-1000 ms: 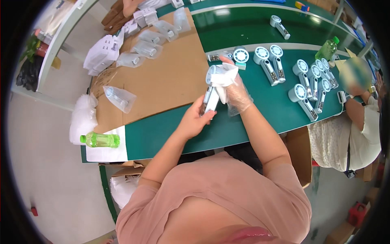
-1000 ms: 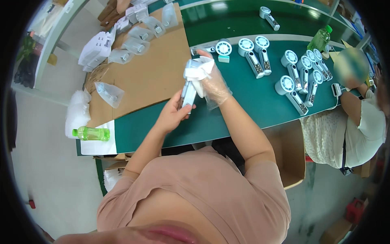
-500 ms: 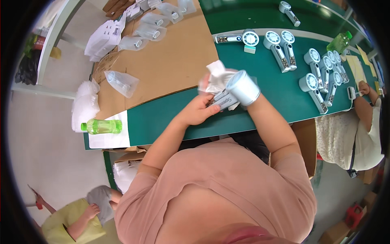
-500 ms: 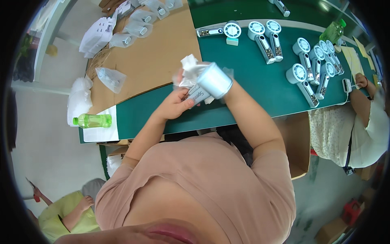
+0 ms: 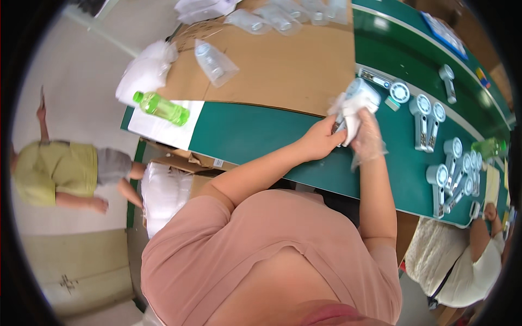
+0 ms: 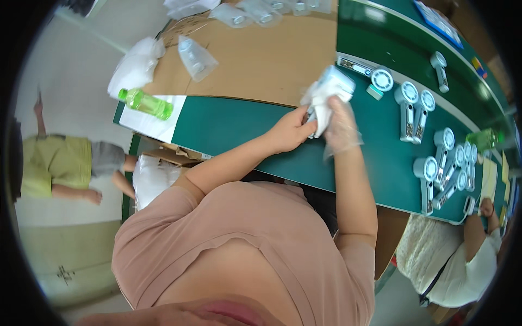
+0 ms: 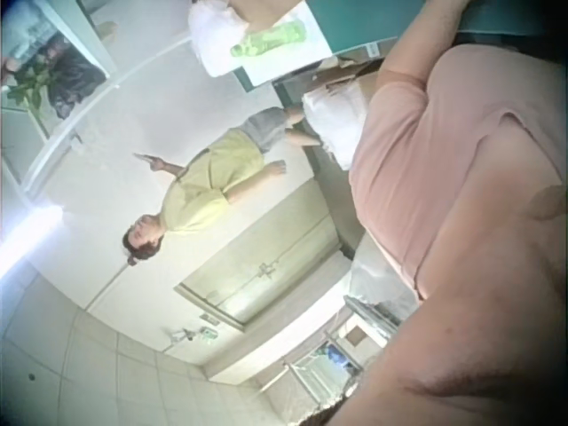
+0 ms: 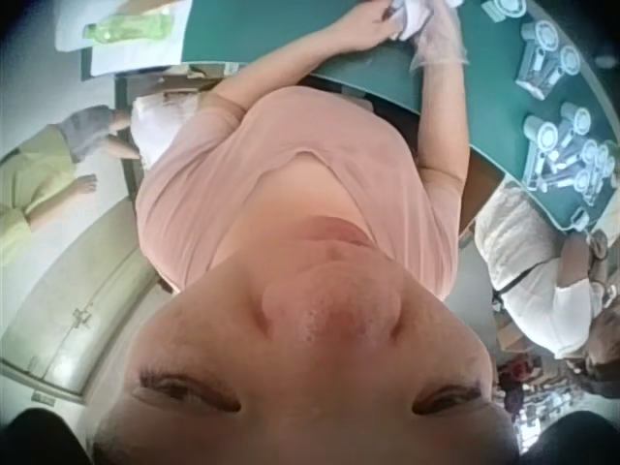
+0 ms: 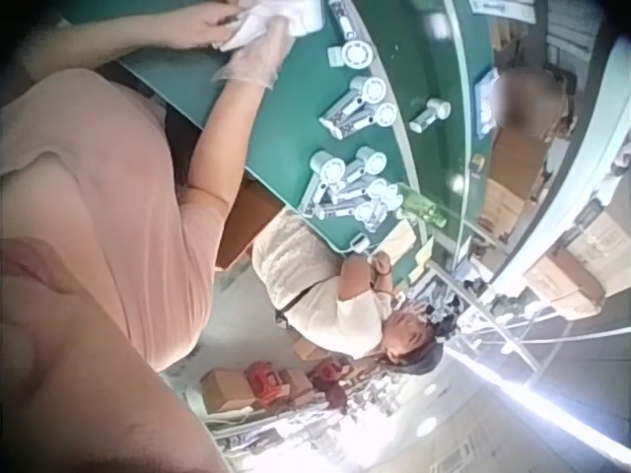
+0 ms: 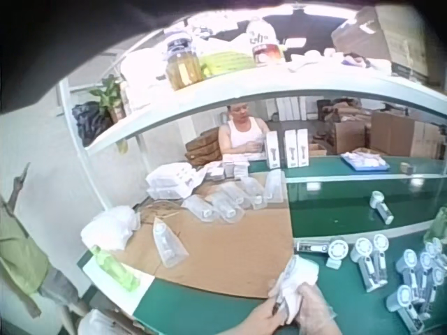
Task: The person wipes the surface of small, white, handheld electronic devices using a white cloth. They handle the devices one at a time, wiping them thoroughly before placing them on a green table. The person also uses a green bottle to apply liquid to the cloth during the process.
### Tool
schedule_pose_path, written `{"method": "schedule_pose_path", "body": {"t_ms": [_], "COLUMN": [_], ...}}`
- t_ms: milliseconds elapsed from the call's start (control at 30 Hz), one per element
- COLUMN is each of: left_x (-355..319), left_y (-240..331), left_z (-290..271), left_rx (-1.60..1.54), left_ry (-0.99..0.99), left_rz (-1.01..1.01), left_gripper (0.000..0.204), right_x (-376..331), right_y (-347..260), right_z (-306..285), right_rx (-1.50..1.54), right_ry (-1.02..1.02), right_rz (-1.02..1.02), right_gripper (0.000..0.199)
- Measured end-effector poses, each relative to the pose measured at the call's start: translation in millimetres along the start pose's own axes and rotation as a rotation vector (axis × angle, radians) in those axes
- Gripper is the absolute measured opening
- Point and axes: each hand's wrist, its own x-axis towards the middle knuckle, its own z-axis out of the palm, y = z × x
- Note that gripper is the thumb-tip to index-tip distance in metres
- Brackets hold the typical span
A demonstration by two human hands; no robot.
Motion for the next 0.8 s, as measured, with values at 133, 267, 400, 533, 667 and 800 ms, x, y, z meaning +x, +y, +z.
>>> {"method": "schedule_pose_path", "body": {"t_ms": [133,267,400,533,667,800], "left_x": [-4,-13,-20,-18,-17,-26], "left_y": [-3,1,18,17,9,12], "left_z": [-1,11,7,-6,-16,-27], "left_rx": [-0.149,-0.297,-0.131,-0.435,-0.705,-0.689], "left_ry": [0.009,-0.064,0.014,0.0,-0.017,-0.095], "left_rz": [-0.141,-0.104,-0.093,-0.12,-0.084,-0.141], "left_gripper": [0.039,0.033,0.027,0.021,0.047,0.051], "right_x": [-8,-12,-14,-16,-5,-13], "right_y": [-8,-8,-7,0,19,18], "right_z": [11,9,4,14,13,33], "right_rx": [-0.065,-0.12,-0.378,-0.35,-0.308,-0.273], "right_ry": [-0.152,-0.2,-0.166,-0.143,-0.178,-0.081], "right_rz": [-0.18,-0.152,0.015,0.147,0.025,-0.052], "right_gripper": [0.052,0.053,0.052,0.033,0.047,0.041]}}
